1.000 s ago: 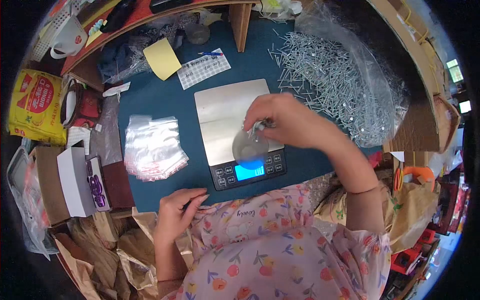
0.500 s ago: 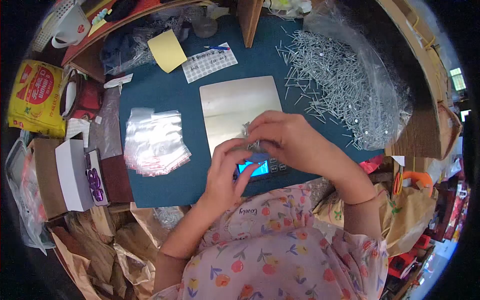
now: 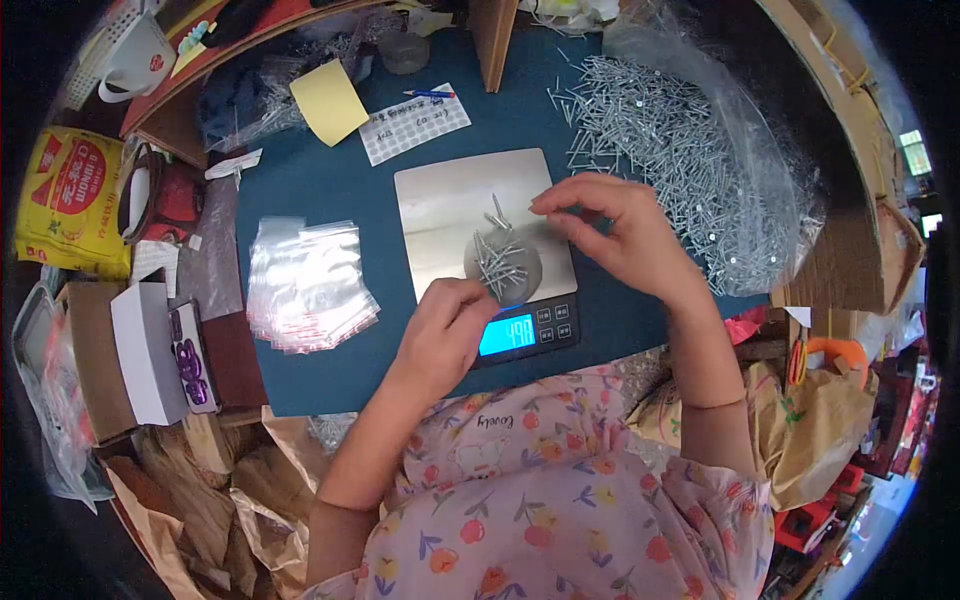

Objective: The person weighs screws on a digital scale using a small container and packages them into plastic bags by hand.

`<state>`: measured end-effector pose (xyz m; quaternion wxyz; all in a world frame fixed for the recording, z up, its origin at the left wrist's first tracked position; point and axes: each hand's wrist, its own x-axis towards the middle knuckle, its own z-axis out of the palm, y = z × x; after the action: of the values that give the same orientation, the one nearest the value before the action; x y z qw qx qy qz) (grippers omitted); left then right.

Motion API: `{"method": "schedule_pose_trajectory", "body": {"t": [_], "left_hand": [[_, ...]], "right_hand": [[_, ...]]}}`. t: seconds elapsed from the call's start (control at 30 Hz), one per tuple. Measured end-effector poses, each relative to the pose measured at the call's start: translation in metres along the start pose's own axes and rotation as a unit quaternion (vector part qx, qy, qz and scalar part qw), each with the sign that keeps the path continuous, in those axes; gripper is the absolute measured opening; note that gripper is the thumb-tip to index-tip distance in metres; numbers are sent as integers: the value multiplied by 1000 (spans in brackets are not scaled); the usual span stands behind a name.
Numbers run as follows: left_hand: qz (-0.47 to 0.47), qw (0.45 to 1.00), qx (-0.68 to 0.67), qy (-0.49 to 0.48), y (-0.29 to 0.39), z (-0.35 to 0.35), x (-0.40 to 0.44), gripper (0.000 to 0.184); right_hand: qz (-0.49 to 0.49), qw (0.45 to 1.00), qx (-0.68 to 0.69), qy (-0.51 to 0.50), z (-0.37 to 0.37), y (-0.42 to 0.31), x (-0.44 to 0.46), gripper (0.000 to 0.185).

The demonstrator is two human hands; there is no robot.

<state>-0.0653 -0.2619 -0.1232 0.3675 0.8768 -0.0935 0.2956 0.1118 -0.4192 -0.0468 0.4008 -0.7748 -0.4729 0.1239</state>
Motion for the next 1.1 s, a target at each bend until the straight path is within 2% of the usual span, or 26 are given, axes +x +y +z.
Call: {"method": "schedule_pose_trajectory", "body": {"t": [0.03,0.13,0.23,0.33,0.5,0.63,0.73,0.9,1.0,1.1], "left_hand": [[7,1000,7,5,0,-1,0,29],[26,999,33,28,-2,-8,0,29],[24,995,74,63,-5,-25,-6,28],[-17,988,126,86,-6,-47,-8,28],[-55,975,177,124,-14,-60,-18,27],[-64,978,156,122,-14,-58,-19,27],[-51,985,128,104,-16,-50,-16,26],[-51,992,89,73,-18,-33,-1,24],[-58,995,70,52,-22,-26,5,25],[-68,994,60,56,-16,-24,8,27]], "right_hand": [[16,1000,-16,-14,1,5,0,25],[-79,995,-62,-22,11,19,3,36],[-75,996,-43,-34,26,19,7,42],[-118,989,-82,-17,39,32,15,39],[-110,993,-46,-20,59,37,20,28],[-82,995,-58,-18,55,32,19,16],[-94,990,-103,16,42,43,17,16],[8,992,-114,58,7,63,8,19],[111,990,-43,74,-1,77,1,17],[159,959,204,117,-4,102,-4,21]]}}
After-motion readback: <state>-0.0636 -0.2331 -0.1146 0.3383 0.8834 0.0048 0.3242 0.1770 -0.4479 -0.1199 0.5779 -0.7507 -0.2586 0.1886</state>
